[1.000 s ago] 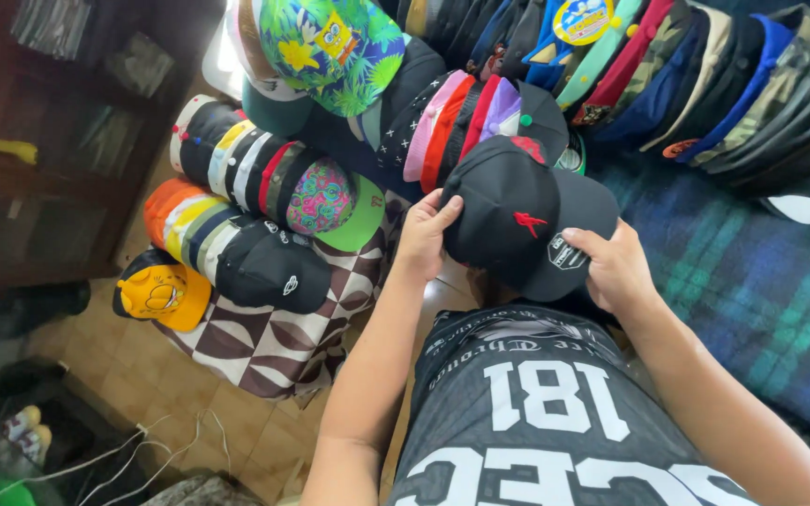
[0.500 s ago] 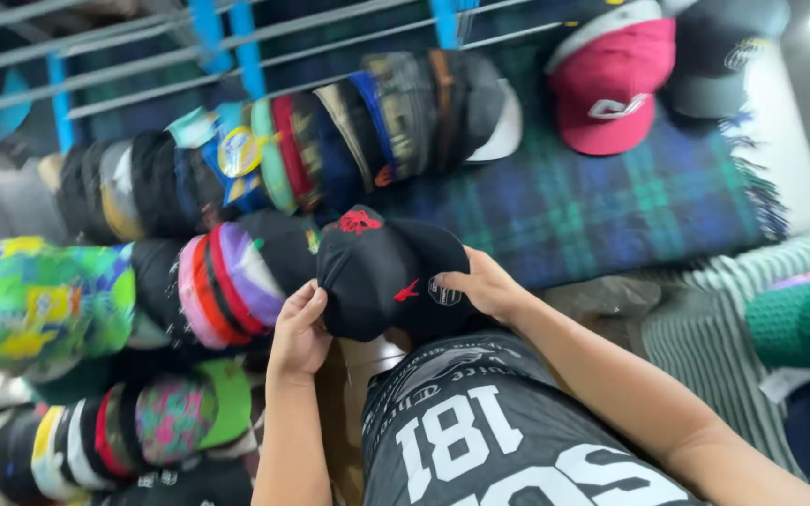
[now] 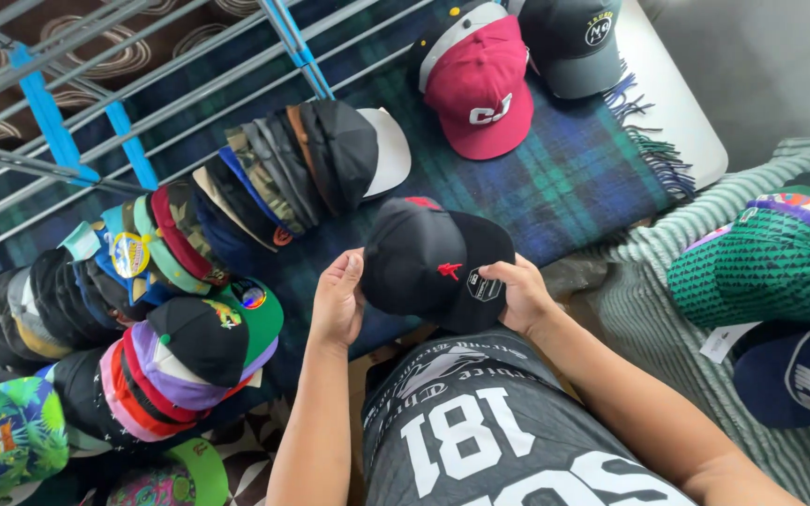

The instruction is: The person picks up various baseball caps from a stack, turns them over to show the front and back, and places them on a nearby surface. The person handles multiple caps one at a time, including red, black, green, orange, purple, and white caps.

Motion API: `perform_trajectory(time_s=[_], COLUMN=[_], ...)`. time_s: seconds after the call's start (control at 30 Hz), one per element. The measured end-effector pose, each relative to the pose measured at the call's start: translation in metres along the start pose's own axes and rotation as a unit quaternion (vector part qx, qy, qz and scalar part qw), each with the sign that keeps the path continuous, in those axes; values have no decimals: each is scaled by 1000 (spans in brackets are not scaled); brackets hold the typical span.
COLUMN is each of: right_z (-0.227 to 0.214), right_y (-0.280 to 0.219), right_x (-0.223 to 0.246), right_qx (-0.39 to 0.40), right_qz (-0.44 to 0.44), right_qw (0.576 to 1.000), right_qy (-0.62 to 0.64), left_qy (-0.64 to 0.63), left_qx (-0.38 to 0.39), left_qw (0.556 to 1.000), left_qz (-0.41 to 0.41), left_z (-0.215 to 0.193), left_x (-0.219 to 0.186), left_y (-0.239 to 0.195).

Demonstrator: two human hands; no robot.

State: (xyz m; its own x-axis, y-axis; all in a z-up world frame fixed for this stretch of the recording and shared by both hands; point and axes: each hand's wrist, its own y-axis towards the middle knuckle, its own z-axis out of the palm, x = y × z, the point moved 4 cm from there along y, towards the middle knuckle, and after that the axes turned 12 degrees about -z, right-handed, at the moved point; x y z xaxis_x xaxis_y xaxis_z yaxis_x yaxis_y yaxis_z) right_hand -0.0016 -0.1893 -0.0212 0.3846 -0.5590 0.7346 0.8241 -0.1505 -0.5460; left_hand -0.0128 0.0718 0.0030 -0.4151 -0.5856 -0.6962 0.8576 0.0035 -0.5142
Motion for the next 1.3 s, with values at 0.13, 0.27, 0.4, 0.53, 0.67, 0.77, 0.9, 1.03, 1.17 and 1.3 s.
perform_trajectory(time_s=[0.13,0.27,0.4,0.53,0.67,0.77,0.9,1.03,1.17,1.3], right_z=[-36,-34,-34,-23,-13,-4,8,11,-4,-65], right_y=[57,74,80,76,70,66,77,95,179,311], right_x=[-5,17,13,15,24,27,29,25,57,101], right_qx=[-23,-20,-27,-29,16,38,65,49,7,-89], right_qz=[7,18,61,95,133,159,119,122,58,-27], right_qw=[999,997,993,987,982,977,985,988,998,991], right_qy=[47,76,100,124,136,135,104,78,-2,101], left_qy=[48,59,-57,-151,-248,-282,-277,-241,-252,-241], left_qx=[0,-8,-64,-57,-61,-53,-58,-62,-108,-146], left_qw=[999,998,996,986,963,955,954,963,957,955], left_qz=[6,-13,-13,-46,-82,-78,-101,-102,-91,-92], left_z=[-3,14,32,-4,8,21,81,60,44,35], left_x=[39,62,64,136,143,121,69,92,85,74], left_y=[23,36,49,89,91,84,47,53,46,27])
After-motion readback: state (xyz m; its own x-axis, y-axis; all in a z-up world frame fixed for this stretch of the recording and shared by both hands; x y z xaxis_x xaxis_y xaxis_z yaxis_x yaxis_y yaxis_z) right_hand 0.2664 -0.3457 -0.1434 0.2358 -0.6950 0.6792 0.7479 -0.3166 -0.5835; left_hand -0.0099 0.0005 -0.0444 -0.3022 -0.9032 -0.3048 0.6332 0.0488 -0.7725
